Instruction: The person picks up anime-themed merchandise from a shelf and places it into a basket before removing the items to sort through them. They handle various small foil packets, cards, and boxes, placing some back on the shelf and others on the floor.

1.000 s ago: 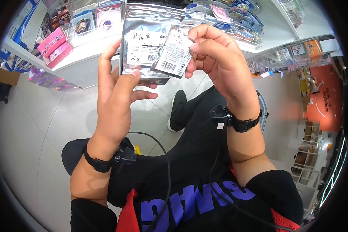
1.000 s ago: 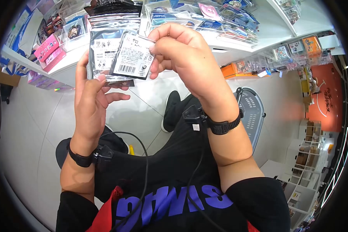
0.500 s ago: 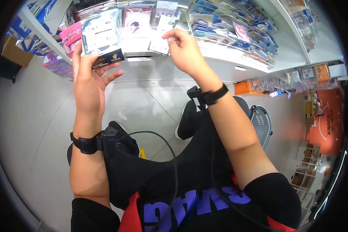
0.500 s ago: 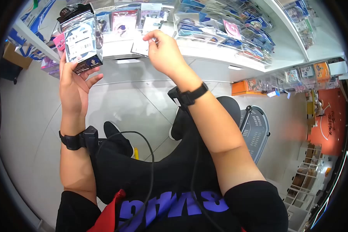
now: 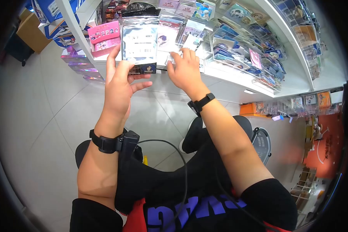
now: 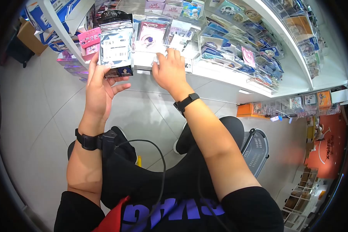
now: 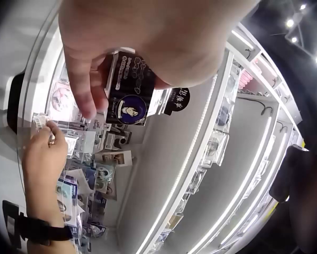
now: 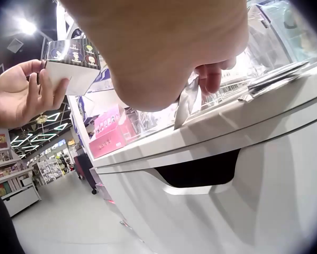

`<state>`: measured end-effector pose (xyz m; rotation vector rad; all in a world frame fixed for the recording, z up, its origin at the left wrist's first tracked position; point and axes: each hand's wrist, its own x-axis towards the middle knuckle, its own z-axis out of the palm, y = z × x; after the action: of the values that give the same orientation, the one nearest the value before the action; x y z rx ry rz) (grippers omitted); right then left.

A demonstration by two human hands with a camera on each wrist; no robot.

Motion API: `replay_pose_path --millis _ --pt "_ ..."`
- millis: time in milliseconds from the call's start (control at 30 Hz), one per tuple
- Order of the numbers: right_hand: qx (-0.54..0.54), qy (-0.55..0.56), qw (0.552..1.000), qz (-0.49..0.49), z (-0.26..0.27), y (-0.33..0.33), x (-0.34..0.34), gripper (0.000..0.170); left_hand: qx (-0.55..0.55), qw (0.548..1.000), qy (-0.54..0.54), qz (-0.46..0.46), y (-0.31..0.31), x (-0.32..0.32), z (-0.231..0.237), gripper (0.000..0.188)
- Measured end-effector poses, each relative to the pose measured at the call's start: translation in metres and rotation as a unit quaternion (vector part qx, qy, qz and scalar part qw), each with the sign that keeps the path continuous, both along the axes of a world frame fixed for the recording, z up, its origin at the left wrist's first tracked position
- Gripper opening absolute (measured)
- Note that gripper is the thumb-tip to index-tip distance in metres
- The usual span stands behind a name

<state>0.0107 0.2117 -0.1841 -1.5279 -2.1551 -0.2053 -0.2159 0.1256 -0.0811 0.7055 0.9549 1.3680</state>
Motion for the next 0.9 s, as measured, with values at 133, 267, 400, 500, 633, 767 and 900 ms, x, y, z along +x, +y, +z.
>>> replay_pose_path --millis 133,267,400,500,633,767,900 --pt "-0.011 -0.051 0.998 -0.022 -0.001 -0.006 -0.001 0.041 -0.008 1.000 -0.012 -0.001 0.001 0.000 -0.003 0.070" --pt "-0.016 -0.067 0.997 -0.020 -0.003 -0.007 0.003 0.042 -0.027 0.999 -0.016 -0.014 0.003 0.002 -0.003 0.069" --pt "-0.005 0.038 0.999 0.017 0.018 -0.008 0.004 0.041 -0.048 0.999 0.004 -0.022 0.007 0.004 0.000 0.069" --pt "-0.107 0.364 0.921 0.093 0.056 -0.001 -0.003 0.047 -0.050 0.998 0.036 -0.032 0.014 0.004 0.003 0.069" --pt "-0.276 0.501 0.809 0.138 0.124 0.011 -0.019 0.065 -0.032 0.994 0.088 -0.048 0.023 0.006 -0.001 0.066" --pt "-0.347 0.453 0.807 0.155 0.141 0.036 -0.024 0.053 -0.003 0.995 0.082 -0.049 0.035 0.009 -0.010 0.066" --pt "-0.382 0.486 0.773 0.143 0.145 0.054 -0.027 0.063 0.021 0.995 0.082 -0.048 0.047 0.007 -0.011 0.065"
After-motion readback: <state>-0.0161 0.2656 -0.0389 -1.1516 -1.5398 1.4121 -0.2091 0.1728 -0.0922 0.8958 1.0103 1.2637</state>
